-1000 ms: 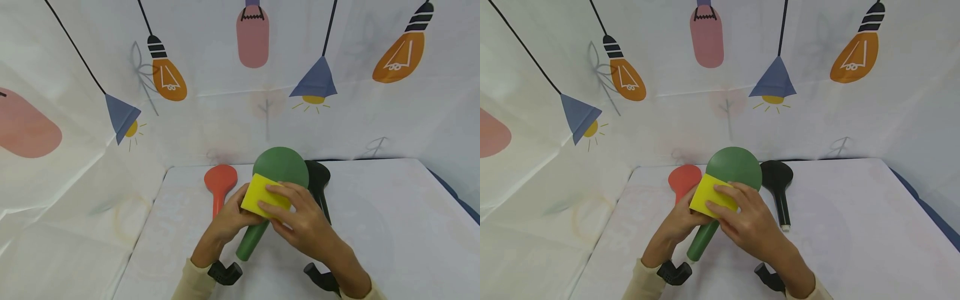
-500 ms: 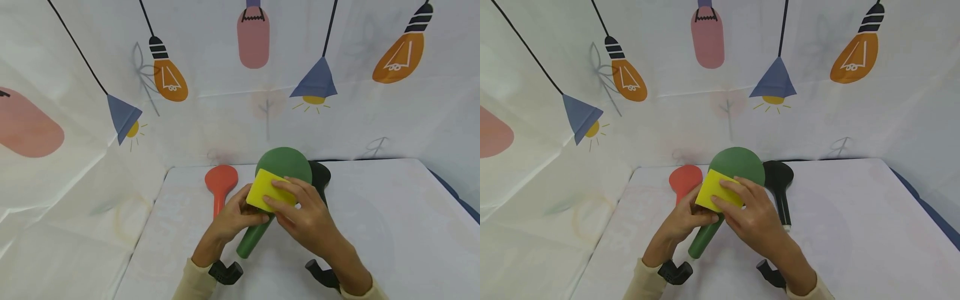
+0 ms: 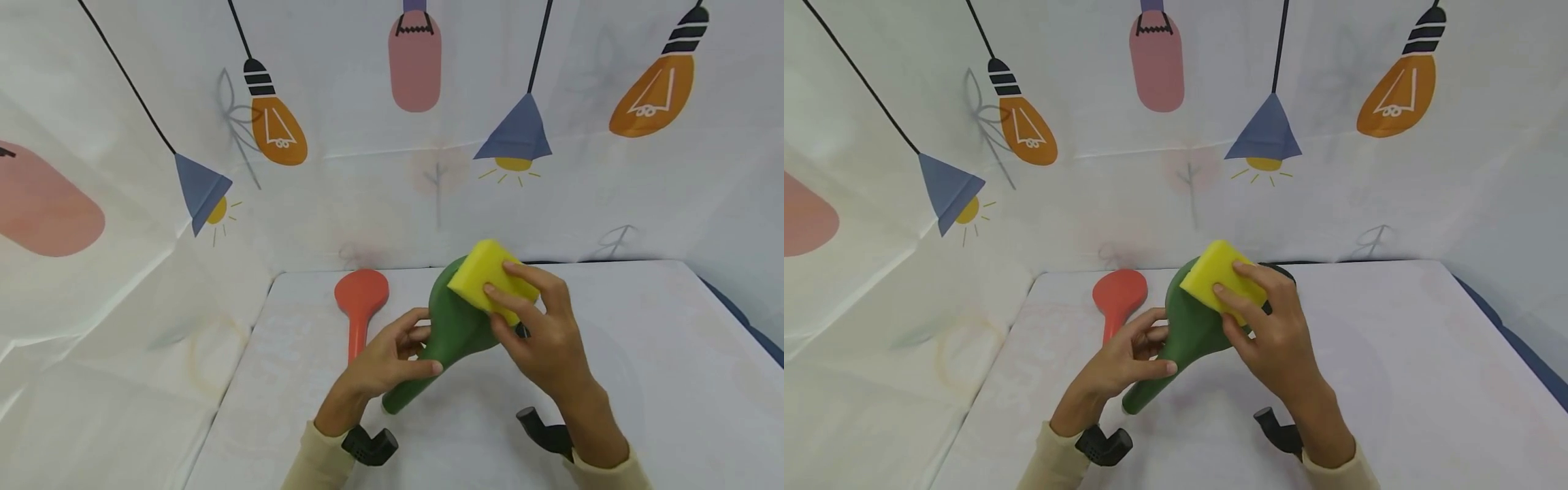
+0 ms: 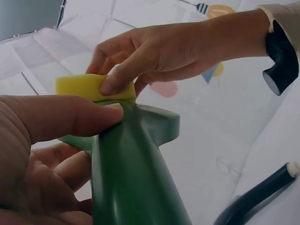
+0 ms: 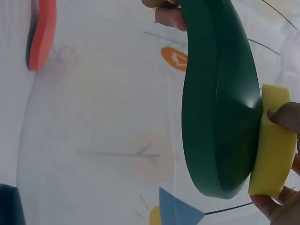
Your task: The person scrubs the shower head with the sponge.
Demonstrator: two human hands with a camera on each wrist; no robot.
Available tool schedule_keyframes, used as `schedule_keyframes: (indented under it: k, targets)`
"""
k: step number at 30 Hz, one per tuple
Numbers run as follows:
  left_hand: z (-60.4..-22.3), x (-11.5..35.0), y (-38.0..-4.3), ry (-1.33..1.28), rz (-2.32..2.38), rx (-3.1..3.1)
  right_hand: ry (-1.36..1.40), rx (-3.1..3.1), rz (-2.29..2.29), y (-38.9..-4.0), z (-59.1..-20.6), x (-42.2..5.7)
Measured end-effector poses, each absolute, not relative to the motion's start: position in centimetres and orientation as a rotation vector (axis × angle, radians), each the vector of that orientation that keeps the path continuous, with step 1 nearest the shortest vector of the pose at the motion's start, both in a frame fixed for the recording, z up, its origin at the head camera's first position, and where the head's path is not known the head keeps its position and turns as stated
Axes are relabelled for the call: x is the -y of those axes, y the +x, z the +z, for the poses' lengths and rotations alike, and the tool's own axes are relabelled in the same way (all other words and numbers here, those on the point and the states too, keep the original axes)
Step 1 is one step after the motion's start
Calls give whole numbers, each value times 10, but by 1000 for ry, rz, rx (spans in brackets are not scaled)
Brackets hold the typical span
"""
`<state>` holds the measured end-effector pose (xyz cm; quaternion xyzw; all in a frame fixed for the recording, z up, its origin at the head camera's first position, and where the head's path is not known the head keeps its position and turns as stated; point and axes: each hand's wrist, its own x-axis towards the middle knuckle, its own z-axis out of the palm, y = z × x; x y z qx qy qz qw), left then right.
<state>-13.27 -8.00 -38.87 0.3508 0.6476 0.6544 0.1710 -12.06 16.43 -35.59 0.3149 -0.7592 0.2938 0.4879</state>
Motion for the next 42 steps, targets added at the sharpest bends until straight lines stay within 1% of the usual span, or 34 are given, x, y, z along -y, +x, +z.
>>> schedule_keyframes:
  k: [10, 19, 21, 24, 28, 33, 38, 42]
  targets:
    - [-388, 81, -131, 1025, 1789, -1928, 554, 1803, 784, -128, -359, -177]
    - [-388, 78, -129, 1079, 1814, -1908, 289, 1993, 698, -141, -365, -210]
    - [-387, 78, -128, 1029, 1820, -1937, 241, 2019, 732, -144, -365, -217]
    - [-387, 78, -129, 878, 1826, -1990, 217, 2022, 779, -143, -364, -222]
    - [-387, 78, -131, 701, 1848, -1999, 321, 2004, 788, -138, -362, -214]
    - [-386, 78, -132, 603, 1844, -2025, 644, 1887, 756, -129, -360, -182]
    - [-386, 78, -133, 603, 1836, -2125, 989, 1840, 631, -116, -363, -144]
    - [-387, 79, -133, 623, 1860, -2149, 1099, 1884, 566, -109, -370, -128]
